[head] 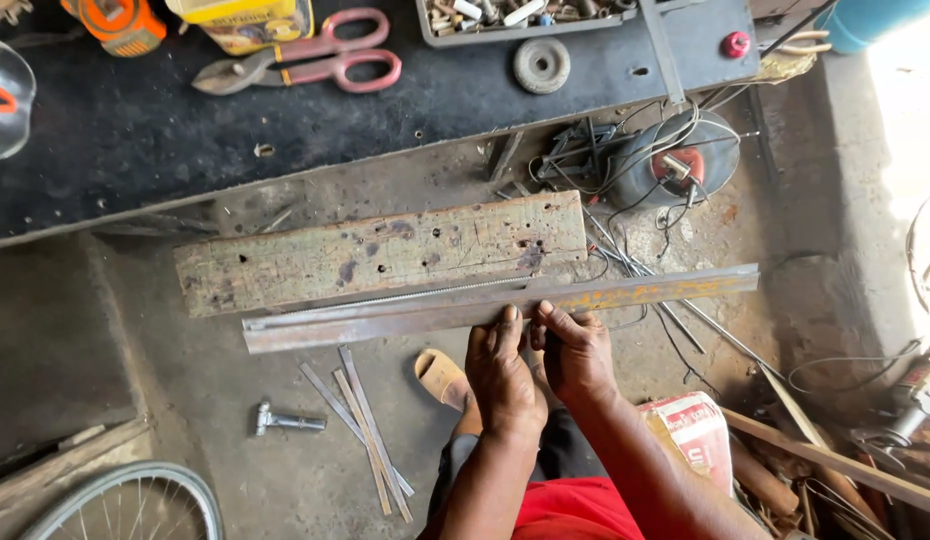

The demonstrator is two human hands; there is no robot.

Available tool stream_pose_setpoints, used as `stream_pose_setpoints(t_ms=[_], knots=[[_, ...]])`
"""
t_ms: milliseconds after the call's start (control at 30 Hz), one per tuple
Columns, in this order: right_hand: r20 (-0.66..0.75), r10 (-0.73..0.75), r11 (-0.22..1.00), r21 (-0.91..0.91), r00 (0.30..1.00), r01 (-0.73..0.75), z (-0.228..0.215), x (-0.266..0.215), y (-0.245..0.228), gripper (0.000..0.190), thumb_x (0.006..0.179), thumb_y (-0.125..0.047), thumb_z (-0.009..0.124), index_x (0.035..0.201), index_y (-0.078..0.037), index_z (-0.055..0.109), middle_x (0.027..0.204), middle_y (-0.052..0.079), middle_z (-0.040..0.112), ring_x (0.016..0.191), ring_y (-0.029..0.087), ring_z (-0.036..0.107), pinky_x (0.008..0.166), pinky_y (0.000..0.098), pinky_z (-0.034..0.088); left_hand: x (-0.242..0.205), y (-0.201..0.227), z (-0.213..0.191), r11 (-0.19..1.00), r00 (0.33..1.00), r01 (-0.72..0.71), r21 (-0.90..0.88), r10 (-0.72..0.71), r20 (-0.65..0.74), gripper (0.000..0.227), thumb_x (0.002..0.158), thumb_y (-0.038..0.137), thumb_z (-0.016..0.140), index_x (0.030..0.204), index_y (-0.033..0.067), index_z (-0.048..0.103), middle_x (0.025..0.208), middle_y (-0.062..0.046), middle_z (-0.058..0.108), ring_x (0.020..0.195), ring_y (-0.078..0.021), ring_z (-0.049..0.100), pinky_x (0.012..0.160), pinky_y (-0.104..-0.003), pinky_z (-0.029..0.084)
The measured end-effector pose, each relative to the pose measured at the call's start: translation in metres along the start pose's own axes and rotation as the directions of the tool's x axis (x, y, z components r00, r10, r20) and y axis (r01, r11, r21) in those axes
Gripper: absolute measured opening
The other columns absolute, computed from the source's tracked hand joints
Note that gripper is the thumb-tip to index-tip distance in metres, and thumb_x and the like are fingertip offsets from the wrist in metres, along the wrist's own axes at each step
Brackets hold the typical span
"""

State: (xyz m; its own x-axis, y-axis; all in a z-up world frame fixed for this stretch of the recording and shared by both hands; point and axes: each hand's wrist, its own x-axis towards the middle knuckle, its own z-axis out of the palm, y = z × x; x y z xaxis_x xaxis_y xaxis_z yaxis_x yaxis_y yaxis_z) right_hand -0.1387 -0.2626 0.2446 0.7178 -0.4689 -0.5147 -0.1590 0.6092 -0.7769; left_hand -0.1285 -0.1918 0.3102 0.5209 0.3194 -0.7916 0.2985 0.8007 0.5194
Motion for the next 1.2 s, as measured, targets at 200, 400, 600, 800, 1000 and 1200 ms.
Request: stream_pose_setpoints(t_ms=[200, 400, 600, 800, 1000, 1200], knots=[[0.041, 0.066, 0.997, 0.042, 0.997, -0.068, -0.017, -0.006, -0.016, 0.050, 0.088, 0.001, 0.075, 0.059, -0.012, 0.037, 0.057, 0.014, 0.054, 0.047, 0.020, 0.053, 0.048, 0.0300, 0.041, -0.084, 0.104, -0.016, 0.568, 0.958, -0.114, 0.815, -0.155, 0.242, 0.047, 0.095, 0.041, 0.066, 0.060, 0.0093, 0.061, 0.056, -0.003, 0.057, 0.055, -0.0155, 0.050, 0.058, -0.032, 0.038], [0.161, 0.106, 0.983, -0.164, 0.981, -0.079, -0.014, -0.048, -0.049, 0.042, 0.088, -0.007, 0.076, 0.050, 0.002, 0.060, 0.046, 0.013, 0.057, 0.047, 0.019, 0.053, 0.058, 0.0292, 0.038, -0.018, 0.116, -0.021, -0.348, 0.226, -0.915, 0.204, -0.022, 0.974, 0.042, 0.093, 0.037, 0.068, 0.122, 0.0063, 0.069, 0.125, -0.012, 0.069, 0.126, -0.0347, 0.057, 0.100, -0.050, 0.043], [-0.022, 0.202, 0.967, -0.154, 0.979, -0.203, -0.027, -0.073, -0.023, 0.029, 0.079, 0.002, 0.082, 0.061, 0.002, 0.060, 0.050, 0.017, 0.060, 0.040, 0.022, 0.052, 0.040, 0.0333, 0.036, -0.003, 0.135, -0.019, -0.237, 0.679, -0.690, 0.684, -0.538, 0.499, 0.021, 0.089, 0.041, 0.062, 0.101, 0.0282, 0.073, 0.078, -0.002, 0.071, 0.074, -0.0210, 0.066, 0.067, -0.038, 0.046], [0.012, 0.228, 0.922, -0.324, 0.974, -0.212, -0.013, -0.096, -0.018, 0.046, 0.077, 0.000, 0.083, 0.052, -0.001, 0.045, 0.044, 0.022, 0.054, 0.039, 0.029, 0.051, 0.042, 0.0393, 0.036, -0.004, 0.147, -0.050, -0.307, 0.697, -0.680, 0.666, -0.555, 0.455, 0.020, 0.093, 0.049, 0.055, 0.085, 0.0349, 0.067, 0.063, 0.006, 0.068, 0.079, -0.0231, 0.068, 0.095, -0.037, 0.041], [0.093, 0.298, 0.922, -0.286, 0.950, -0.261, -0.002, -0.085, -0.003, 0.045, 0.076, 0.005, 0.087, 0.045, 0.005, 0.055, 0.042, 0.025, 0.060, 0.034, 0.029, 0.051, 0.040, 0.0356, 0.037, 0.037, 0.136, -0.086, -0.189, 0.631, -0.754, 0.629, -0.472, 0.615, 0.022, 0.087, 0.047, 0.056, 0.091, 0.0310, 0.070, 0.071, 0.003, 0.066, 0.075, -0.0268, 0.063, 0.091, -0.033, 0.043], [0.397, 0.454, 0.863, -0.419, 0.797, -0.283, 0.023, -0.048, -0.018, 0.017, 0.080, -0.003, 0.086, 0.077, 0.013, 0.082, 0.061, 0.020, 0.074, 0.050, 0.023, 0.060, 0.048, 0.0308, 0.045, 0.025, 0.171, -0.074, -0.023, 0.759, -0.593, 0.805, -0.347, 0.550, 0.015, 0.087, 0.040, 0.064, 0.086, 0.0324, 0.077, 0.063, -0.002, 0.060, 0.070, -0.0215, 0.061, 0.072, -0.033, 0.048]])
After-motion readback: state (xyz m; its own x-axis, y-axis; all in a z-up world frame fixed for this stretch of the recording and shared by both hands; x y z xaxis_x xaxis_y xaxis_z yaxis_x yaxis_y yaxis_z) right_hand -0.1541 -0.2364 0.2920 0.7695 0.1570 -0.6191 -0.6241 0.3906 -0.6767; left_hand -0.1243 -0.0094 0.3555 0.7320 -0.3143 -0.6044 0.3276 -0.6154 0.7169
